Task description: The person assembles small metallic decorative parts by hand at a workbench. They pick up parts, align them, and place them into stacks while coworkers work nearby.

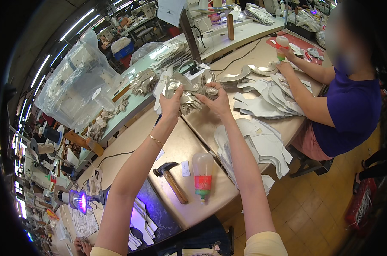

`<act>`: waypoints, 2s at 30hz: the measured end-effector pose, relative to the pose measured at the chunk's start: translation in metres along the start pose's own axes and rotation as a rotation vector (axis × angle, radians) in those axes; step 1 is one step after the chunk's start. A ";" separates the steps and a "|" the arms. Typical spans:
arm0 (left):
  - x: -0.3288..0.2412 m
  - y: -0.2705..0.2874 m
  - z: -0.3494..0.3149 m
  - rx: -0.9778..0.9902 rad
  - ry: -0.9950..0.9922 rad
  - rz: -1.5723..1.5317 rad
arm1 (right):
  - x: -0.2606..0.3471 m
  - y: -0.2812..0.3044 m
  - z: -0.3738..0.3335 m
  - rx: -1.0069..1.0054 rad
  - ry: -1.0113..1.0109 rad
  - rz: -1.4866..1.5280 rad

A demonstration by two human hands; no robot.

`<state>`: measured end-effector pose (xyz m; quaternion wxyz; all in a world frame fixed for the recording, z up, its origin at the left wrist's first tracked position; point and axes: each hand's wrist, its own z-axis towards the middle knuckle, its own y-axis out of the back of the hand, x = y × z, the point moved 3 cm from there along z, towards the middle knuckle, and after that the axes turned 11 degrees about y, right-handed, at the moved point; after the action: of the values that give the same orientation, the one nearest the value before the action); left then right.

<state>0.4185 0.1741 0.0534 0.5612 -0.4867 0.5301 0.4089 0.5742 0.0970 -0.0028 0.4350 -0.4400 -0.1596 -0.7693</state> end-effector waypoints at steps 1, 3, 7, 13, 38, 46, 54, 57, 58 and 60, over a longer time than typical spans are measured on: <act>0.000 0.000 0.000 -0.005 0.006 0.002 | 0.000 0.000 0.000 -0.001 0.001 -0.005; 0.000 0.000 0.000 -0.002 0.004 -0.002 | 0.001 0.000 0.000 -0.001 -0.001 -0.001; 0.000 0.000 -0.001 -0.001 0.009 -0.004 | 0.002 0.000 -0.001 -0.003 -0.008 0.030; 0.000 -0.001 0.000 0.007 0.017 -0.014 | -0.001 0.000 -0.001 -0.006 -0.021 0.025; -0.003 -0.003 -0.003 0.039 0.002 -0.020 | 0.002 0.000 -0.001 0.006 -0.031 0.090; -0.005 0.005 0.004 0.059 0.023 -0.021 | -0.007 0.021 0.006 -0.226 -0.114 0.401; -0.014 0.015 0.011 0.036 0.029 -0.004 | -0.008 0.028 0.005 -0.238 -0.195 0.589; -0.017 0.019 0.009 0.048 0.047 0.000 | -0.014 0.032 0.005 -0.322 -0.265 0.658; -0.017 0.020 0.008 0.076 0.065 -0.025 | -0.015 0.033 0.005 -0.300 -0.230 0.682; -0.017 0.021 0.006 0.103 0.084 -0.054 | -0.020 0.036 0.005 -0.294 -0.240 0.721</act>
<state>0.3976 0.1852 0.0679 0.5735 -0.4881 0.5603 0.3449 0.6103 0.0901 -0.0210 0.5876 -0.6117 0.0668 -0.5255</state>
